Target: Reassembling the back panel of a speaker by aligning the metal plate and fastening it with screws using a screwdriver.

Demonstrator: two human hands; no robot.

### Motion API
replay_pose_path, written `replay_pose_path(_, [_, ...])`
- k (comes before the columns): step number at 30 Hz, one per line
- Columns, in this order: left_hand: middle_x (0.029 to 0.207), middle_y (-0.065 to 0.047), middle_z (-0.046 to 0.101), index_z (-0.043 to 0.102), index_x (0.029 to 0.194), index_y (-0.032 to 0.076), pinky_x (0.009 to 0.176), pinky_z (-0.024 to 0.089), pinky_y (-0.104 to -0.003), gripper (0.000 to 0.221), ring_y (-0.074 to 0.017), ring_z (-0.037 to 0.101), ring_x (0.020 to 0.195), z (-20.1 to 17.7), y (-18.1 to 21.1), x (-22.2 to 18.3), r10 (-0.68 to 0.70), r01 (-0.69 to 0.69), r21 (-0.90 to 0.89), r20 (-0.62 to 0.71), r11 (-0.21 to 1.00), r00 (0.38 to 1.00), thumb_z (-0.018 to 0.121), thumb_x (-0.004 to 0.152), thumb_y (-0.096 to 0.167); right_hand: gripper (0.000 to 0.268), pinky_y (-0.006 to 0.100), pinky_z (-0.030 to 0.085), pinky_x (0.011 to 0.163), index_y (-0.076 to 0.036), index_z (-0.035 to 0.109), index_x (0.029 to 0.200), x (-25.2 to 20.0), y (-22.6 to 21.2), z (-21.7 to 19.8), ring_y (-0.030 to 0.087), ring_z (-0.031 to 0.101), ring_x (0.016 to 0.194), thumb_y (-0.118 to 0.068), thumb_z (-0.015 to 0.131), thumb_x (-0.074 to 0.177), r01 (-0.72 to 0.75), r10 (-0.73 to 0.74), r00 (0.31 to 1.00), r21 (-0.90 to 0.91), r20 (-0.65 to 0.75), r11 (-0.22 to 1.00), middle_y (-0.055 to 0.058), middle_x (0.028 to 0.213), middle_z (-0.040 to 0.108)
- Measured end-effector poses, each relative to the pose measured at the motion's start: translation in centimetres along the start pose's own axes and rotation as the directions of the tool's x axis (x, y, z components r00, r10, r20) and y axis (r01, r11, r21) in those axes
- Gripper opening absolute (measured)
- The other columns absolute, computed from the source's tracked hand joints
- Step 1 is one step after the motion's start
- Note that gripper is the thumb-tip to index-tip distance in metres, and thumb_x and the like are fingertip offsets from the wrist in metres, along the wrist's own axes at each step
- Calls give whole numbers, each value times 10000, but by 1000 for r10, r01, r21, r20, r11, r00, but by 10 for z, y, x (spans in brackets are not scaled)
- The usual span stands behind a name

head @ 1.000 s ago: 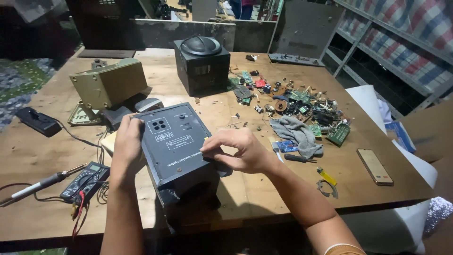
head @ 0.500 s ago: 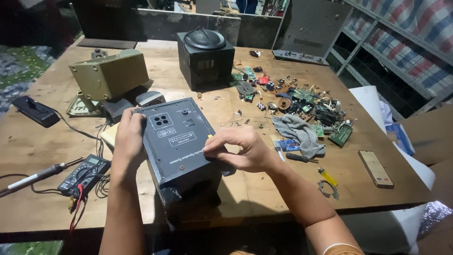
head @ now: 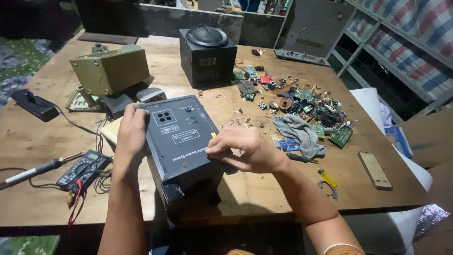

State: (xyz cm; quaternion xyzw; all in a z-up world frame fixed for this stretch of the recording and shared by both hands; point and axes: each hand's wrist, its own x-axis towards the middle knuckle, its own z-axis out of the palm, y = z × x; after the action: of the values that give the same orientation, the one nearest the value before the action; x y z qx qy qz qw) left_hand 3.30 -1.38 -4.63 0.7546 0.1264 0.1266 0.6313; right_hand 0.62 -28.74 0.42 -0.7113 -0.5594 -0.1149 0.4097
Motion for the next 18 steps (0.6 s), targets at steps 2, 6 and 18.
replay_pose_path(2, [1172, -226, 608, 600, 1298, 108, 1070, 385, -519, 454, -362, 560, 1205, 0, 1, -4, -7, 7, 2, -2, 1000, 1000, 481, 945, 367, 76, 379, 596, 741, -75, 757, 966, 3, -3, -3, 283, 734, 826, -16, 735, 922, 1, -1, 1000, 1, 16, 1000, 95, 972, 783])
replay_pose_path(6, [1232, -231, 608, 590, 1298, 108, 1106, 369, -521, 460, -372, 550, 1256, 0, 0, 1, 27, -27, 23, 9, 999, 1000, 485, 940, 377, 61, 379, 592, 760, -63, 766, 975, 9, -5, -12, 261, 727, 846, -31, 730, 937, -22, 18, 998, 55, 63, 998, 106, 983, 761])
replay_pose_path(18, [1243, -229, 626, 592, 1307, 102, 1109, 371, -528, 459, -384, 559, 1260, 6, -5, 6, 45, -45, 36, 0, 998, 999, 487, 948, 368, 69, 375, 578, 756, -92, 753, 902, 8, 2, -11, 234, 724, 799, -97, 818, 878, -182, 175, 981, 81, 87, 980, 81, 870, 742])
